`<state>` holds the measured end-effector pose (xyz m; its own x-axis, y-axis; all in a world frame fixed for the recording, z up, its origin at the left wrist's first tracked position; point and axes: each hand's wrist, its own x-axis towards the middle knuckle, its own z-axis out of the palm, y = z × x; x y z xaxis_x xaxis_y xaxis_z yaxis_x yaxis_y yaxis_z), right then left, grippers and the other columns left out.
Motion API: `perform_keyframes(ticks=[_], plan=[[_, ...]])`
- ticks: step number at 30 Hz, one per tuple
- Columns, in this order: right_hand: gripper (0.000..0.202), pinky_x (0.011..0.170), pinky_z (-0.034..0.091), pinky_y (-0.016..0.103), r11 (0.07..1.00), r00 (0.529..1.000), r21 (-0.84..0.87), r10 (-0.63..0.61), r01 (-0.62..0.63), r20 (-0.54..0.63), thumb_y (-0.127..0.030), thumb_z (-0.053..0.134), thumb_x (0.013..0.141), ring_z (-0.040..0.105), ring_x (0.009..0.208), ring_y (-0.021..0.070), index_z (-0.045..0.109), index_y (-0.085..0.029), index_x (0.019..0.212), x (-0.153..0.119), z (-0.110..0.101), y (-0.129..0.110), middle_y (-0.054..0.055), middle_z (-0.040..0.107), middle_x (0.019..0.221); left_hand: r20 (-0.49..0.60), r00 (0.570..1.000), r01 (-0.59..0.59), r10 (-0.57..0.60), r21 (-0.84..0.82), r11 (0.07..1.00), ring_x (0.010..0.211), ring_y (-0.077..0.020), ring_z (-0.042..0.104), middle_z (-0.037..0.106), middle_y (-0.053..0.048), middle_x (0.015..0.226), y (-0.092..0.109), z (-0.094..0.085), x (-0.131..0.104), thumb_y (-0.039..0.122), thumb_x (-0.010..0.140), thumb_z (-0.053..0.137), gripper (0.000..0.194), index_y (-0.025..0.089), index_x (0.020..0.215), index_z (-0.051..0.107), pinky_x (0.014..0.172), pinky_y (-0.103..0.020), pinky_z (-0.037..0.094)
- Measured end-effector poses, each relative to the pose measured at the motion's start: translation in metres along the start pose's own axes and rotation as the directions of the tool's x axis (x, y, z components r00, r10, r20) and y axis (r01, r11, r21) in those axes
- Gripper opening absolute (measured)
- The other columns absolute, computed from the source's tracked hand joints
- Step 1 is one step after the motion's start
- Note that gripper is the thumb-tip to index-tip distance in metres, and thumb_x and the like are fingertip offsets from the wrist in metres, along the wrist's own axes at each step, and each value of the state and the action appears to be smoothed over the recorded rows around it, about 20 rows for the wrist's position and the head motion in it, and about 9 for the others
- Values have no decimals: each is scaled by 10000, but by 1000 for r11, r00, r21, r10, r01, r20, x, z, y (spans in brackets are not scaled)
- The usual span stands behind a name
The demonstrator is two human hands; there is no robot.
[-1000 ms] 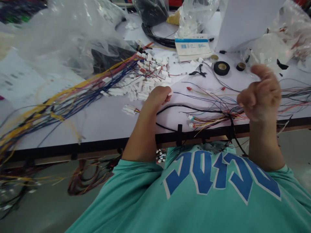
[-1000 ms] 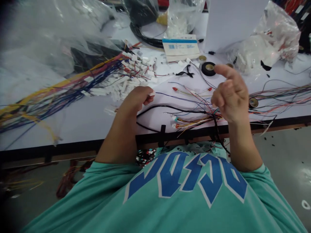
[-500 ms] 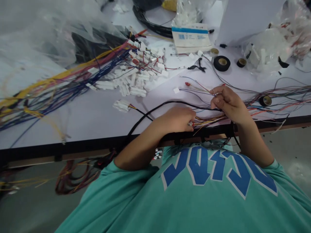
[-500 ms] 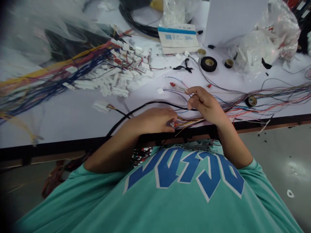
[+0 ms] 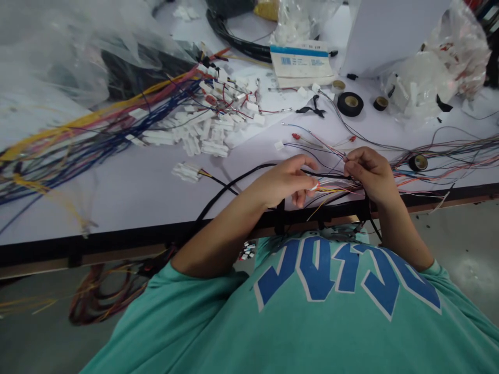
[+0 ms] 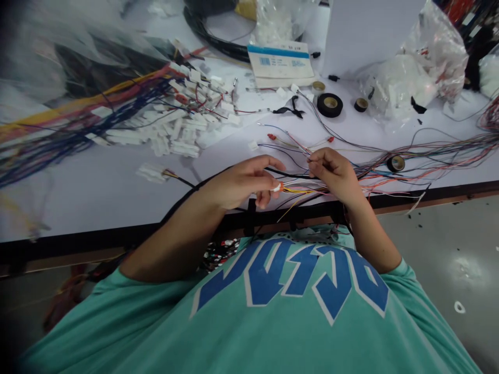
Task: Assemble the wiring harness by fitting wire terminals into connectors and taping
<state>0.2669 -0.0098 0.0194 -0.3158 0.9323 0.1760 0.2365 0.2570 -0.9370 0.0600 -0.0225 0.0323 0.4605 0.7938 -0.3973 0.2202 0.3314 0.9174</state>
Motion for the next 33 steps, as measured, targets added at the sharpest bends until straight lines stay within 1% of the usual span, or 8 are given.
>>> perform_keyframes(ticks=[2, 4, 9, 14, 18, 22, 27, 33], plan=[[262, 537, 368, 216, 1000, 999, -20, -13, 14, 38, -431, 622, 779, 474, 554, 79, 545, -181, 760, 0, 0, 1, -34, 553, 625, -35, 999, 2, -4, -67, 998, 336, -90, 477, 571, 71, 519, -1, 1, 1, 245, 676, 621, 406, 169, 1039, 455, 377, -191, 335], [207, 551, 369, 217, 998, 997, -61, -24, 28, 68, -369, 609, 782, 475, 573, 81, 560, -171, 743, -1, 0, 1, -29, 562, 636, -37, 999, -27, 25, -50, 998, 355, -85, 493, 566, 79, 521, -2, -1, -1, 249, 654, 672, 463, 164, 1060, 467, 392, -188, 365], [135, 601, 389, 236, 982, 997, -181, -38, 51, 71, -289, 582, 768, 498, 619, 99, 611, -164, 727, -1, 1, -5, -16, 582, 659, -15, 993, -115, 116, 74, 991, 488, -75, 551, 610, 42, 620, -3, -6, -8, 280, 630, 704, 274, 153, 838, 579, 497, -191, 449], [132, 630, 404, 255, 948, 980, -273, -124, 164, 158, -261, 544, 792, 537, 661, 122, 629, -181, 731, -3, 2, -12, 13, 622, 699, -10, 990, -138, 140, 84, 987, 509, -98, 572, 577, 41, 529, -6, -7, -2, 307, 695, 665, 218, 144, 831, 615, 549, -211, 470], [135, 619, 391, 252, 888, 963, -381, -207, 259, 173, -175, 500, 783, 515, 642, 122, 582, -188, 677, -7, 5, -16, 15, 595, 672, 23, 992, -121, 121, -20, 992, 476, -95, 559, 590, 32, 527, -9, -9, 6, 320, 674, 700, 249, 134, 807, 600, 507, -201, 454], [160, 614, 358, 256, 796, 944, -507, -276, 330, 182, -133, 473, 761, 467, 621, 131, 524, -194, 622, -9, 10, -20, 12, 525, 624, 48, 996, -73, 77, -75, 995, 460, -95, 549, 577, 30, 506, -10, -10, 8, 331, 661, 721, 274, 126, 799, 603, 485, -198, 446], [171, 613, 321, 264, 706, 937, -618, -285, 346, 200, -126, 455, 756, 434, 626, 145, 507, -194, 608, -11, 16, -20, 21, 497, 624, 78, 993, -80, 87, -89, 993, 462, -86, 547, 578, 34, 507, -9, -9, 8, 356, 648, 744, 299, 136, 785, 597, 486, -186, 436], [152, 603, 302, 263, 648, 943, -685, -251, 331, 218, -125, 458, 736, 432, 627, 146, 521, -189, 614, -14, 22, -21, 22, 504, 625, 92, 988, -118, 128, -104, 988, 482, -88, 560, 596, 26, 543, -12, -10, 10, 416, 627, 759, 360, 135, 772, 587, 508, -196, 454]])
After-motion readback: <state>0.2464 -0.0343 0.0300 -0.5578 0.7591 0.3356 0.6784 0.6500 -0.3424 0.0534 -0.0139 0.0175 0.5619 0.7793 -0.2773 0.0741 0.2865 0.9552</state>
